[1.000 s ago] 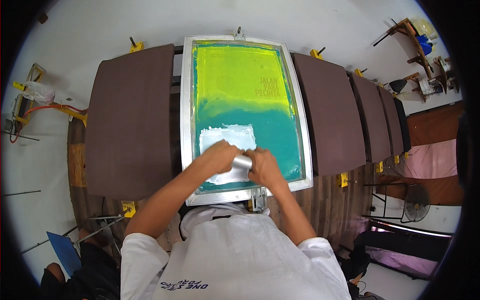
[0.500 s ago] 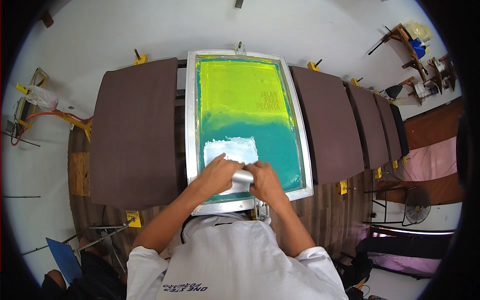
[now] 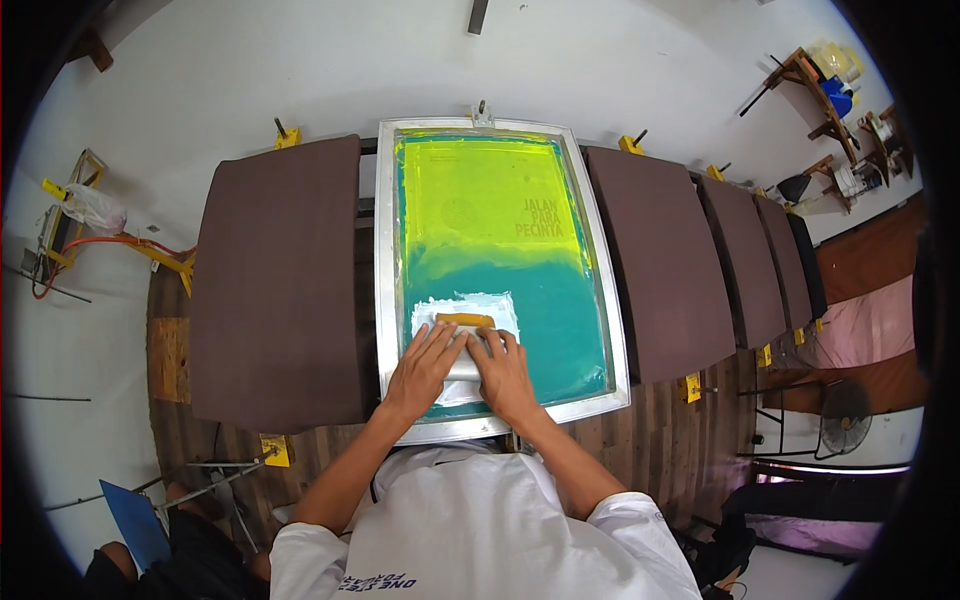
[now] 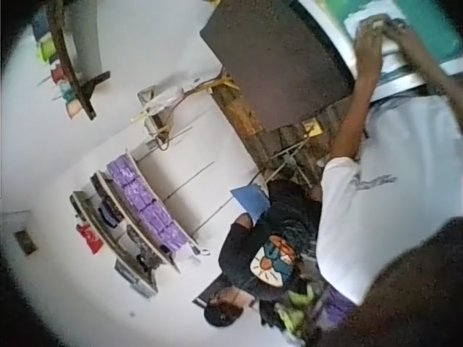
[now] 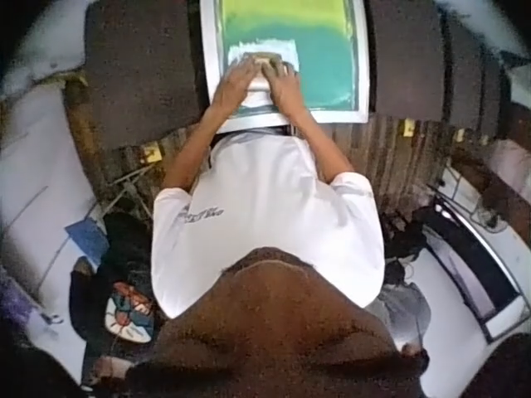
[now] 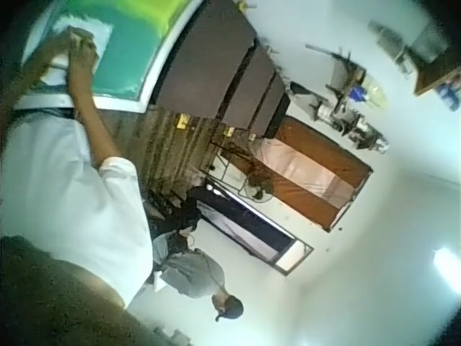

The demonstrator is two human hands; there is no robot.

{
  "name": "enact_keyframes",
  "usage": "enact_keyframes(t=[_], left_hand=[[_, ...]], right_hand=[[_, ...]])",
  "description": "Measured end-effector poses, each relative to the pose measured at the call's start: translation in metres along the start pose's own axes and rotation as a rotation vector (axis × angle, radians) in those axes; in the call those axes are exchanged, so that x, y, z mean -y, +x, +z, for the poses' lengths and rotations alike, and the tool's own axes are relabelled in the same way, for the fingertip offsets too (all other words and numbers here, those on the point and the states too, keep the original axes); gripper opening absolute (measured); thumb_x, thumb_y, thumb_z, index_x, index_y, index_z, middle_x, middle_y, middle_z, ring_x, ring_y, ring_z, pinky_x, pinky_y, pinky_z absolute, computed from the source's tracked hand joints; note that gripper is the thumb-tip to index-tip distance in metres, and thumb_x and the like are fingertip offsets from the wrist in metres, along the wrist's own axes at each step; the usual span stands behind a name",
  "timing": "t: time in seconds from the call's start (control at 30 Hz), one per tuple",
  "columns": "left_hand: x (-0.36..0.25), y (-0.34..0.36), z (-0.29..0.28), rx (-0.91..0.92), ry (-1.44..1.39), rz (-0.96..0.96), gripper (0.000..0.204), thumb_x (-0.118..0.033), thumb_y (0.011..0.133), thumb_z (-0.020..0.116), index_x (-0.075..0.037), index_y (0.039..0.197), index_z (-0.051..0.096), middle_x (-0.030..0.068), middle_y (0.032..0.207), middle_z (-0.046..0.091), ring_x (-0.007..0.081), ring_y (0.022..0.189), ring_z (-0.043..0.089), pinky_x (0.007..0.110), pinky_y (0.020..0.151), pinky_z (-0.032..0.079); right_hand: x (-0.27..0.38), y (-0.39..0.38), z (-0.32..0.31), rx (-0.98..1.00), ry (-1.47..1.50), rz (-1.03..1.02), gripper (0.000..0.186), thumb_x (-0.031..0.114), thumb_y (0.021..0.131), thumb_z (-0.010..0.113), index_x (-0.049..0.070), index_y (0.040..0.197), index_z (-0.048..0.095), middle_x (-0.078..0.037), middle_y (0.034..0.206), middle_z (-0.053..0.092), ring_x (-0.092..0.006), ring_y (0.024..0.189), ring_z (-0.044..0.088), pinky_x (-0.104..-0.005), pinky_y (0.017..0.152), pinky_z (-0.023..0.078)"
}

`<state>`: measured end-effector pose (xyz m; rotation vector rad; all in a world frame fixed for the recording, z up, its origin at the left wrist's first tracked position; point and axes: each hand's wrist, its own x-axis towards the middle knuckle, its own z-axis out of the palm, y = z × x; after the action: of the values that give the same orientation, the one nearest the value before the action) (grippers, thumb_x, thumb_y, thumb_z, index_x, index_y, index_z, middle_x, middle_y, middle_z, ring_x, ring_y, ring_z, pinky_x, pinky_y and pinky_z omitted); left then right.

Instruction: Applying white ink to a screen and printing a design onto fabric panels on a printing table.

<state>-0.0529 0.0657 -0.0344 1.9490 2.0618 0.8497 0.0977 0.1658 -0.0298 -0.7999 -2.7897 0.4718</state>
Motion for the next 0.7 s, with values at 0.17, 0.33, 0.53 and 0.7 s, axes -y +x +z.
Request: enact_keyframes(t=[0.17, 0.33, 0.53, 0.7], left_hand=[[-0.004, -0.010, 0.005, 0.004, 0.075, 0.026, 0.051, 0.005, 0.085, 0.053, 0.000, 0.136, 0.054, 0.0208, 0.139, 0.054, 0.0339, 0.135, 0.047, 0.045, 0.116, 0.033], [-0.011, -0.012, 0.002, 0.022, 0.090, 0.057, 0.049, 0.001, 0.087, 0.053, -0.001, 0.136, 0.053, 0.0202, 0.141, 0.053, 0.0337, 0.136, 0.047, 0.044, 0.117, 0.033], [-0.018, -0.005, 0.009, 0.041, -0.065, 0.054, 0.061, 0.013, 0.079, 0.053, -0.002, 0.138, 0.052, 0.0178, 0.145, 0.049, 0.0301, 0.138, 0.044, 0.043, 0.117, 0.032], [-0.004, -0.009, 0.026, 0.069, -0.061, 0.055, 0.051, -0.001, 0.088, 0.052, -0.001, 0.140, 0.050, 0.0174, 0.146, 0.049, 0.0313, 0.139, 0.044, 0.044, 0.118, 0.031]], right_hand=[[0.004, -0.020, 0.014, -0.042, 0.132, 0.029, 0.071, -0.011, 0.065, 0.064, 0.007, 0.134, 0.052, -0.015, 0.137, 0.048, -0.0382, 0.124, 0.045, -0.0494, 0.100, 0.039], [0.009, -0.029, 0.009, -0.048, 0.177, 0.061, 0.077, -0.011, 0.061, 0.068, 0.007, 0.134, 0.052, -0.015, 0.138, 0.047, -0.0385, 0.125, 0.044, -0.0491, 0.100, 0.039], [0.015, -0.038, -0.018, 0.028, -0.059, 0.144, 0.068, -0.004, 0.071, 0.065, 0.008, 0.137, 0.051, -0.017, 0.136, 0.048, -0.0376, 0.125, 0.044, -0.0492, 0.099, 0.037], [0.011, -0.035, -0.007, 0.011, -0.163, 0.111, 0.059, 0.001, 0.080, 0.060, 0.008, 0.138, 0.051, -0.016, 0.135, 0.048, -0.0357, 0.123, 0.045, -0.0490, 0.097, 0.038]])
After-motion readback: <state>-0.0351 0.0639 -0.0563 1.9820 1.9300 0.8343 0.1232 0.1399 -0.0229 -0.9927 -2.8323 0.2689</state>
